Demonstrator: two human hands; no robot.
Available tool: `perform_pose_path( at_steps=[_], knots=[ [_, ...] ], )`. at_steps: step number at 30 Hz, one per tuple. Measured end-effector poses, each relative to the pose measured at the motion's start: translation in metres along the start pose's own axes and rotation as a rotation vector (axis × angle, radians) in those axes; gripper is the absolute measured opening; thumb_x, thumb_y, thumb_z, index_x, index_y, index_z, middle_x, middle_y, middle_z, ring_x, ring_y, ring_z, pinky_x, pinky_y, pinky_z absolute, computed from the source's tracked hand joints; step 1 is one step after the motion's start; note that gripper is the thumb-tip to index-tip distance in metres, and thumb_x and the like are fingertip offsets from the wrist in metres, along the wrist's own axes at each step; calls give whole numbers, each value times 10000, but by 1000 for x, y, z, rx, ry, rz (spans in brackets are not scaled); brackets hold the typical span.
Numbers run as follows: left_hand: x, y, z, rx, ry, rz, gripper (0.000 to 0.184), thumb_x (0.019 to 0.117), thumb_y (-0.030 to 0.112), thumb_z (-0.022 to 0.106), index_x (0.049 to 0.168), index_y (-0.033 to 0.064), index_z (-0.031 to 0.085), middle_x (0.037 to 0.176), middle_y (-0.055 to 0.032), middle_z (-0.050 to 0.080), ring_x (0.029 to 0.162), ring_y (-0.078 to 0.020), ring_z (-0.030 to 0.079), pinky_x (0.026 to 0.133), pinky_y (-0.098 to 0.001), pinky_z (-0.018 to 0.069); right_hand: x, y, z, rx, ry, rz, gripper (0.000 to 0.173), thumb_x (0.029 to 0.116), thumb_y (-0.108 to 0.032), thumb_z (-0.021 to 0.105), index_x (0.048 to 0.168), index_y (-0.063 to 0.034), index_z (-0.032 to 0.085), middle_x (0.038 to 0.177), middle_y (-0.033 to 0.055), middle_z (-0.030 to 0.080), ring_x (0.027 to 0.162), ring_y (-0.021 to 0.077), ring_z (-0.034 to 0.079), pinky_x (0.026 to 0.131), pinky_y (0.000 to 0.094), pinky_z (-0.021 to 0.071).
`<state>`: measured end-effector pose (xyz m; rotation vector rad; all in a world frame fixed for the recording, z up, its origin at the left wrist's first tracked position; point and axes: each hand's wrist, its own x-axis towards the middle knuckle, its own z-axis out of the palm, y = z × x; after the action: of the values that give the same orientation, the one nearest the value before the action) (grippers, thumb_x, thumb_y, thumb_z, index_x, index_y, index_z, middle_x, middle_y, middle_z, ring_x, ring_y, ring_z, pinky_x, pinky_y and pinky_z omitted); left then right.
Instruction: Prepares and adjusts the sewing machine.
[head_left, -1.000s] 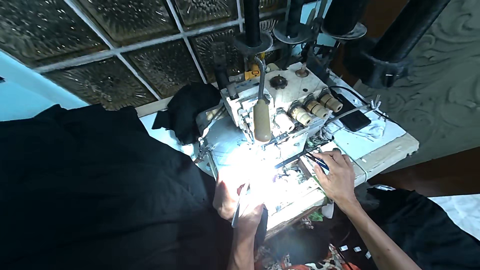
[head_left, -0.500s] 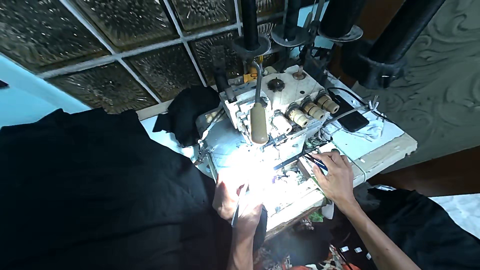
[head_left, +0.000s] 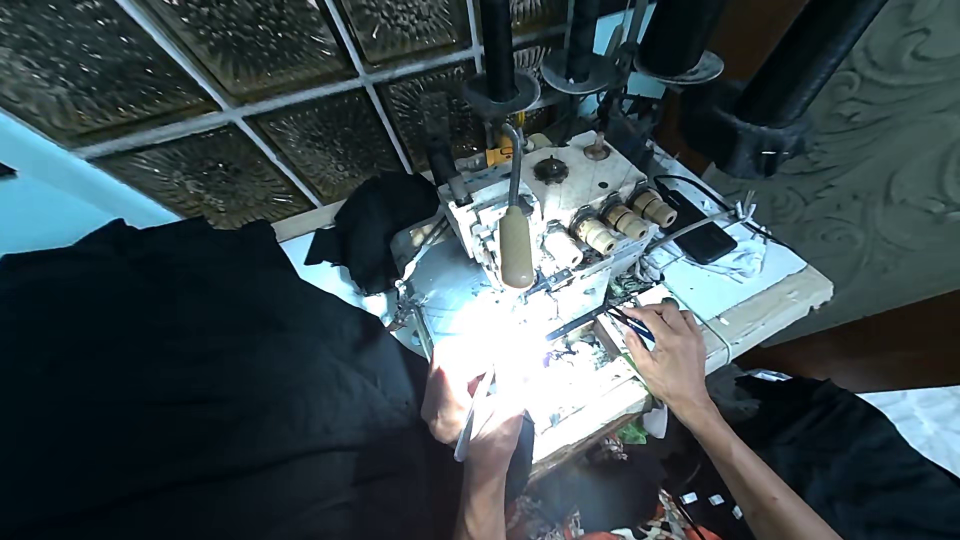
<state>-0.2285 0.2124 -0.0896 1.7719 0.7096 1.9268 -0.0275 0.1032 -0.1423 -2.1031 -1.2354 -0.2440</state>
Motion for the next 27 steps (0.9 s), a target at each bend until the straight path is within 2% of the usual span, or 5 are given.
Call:
perform_pose_path(
  at_steps=[15,27],
  knots=[
    [-1,-3,0,-33,-15,-2,90,816,59,701,839,52,614,799,23,649,774,-10,652,687,-171,572,0,0,0,-2,5,1,318,938,-264,591,1098,-70,786,1081,206,716,940,443,658,794,590,506],
    [1,-2,1,2,-10,9,85,816,31,685,813,30,601,765,19,634,756,5,638,685,-152,557,0,1,1,2,8,6,304,935,-250,605,1105,-74,786,1088,200,716,937,433,658,794,577,508]
  ],
)
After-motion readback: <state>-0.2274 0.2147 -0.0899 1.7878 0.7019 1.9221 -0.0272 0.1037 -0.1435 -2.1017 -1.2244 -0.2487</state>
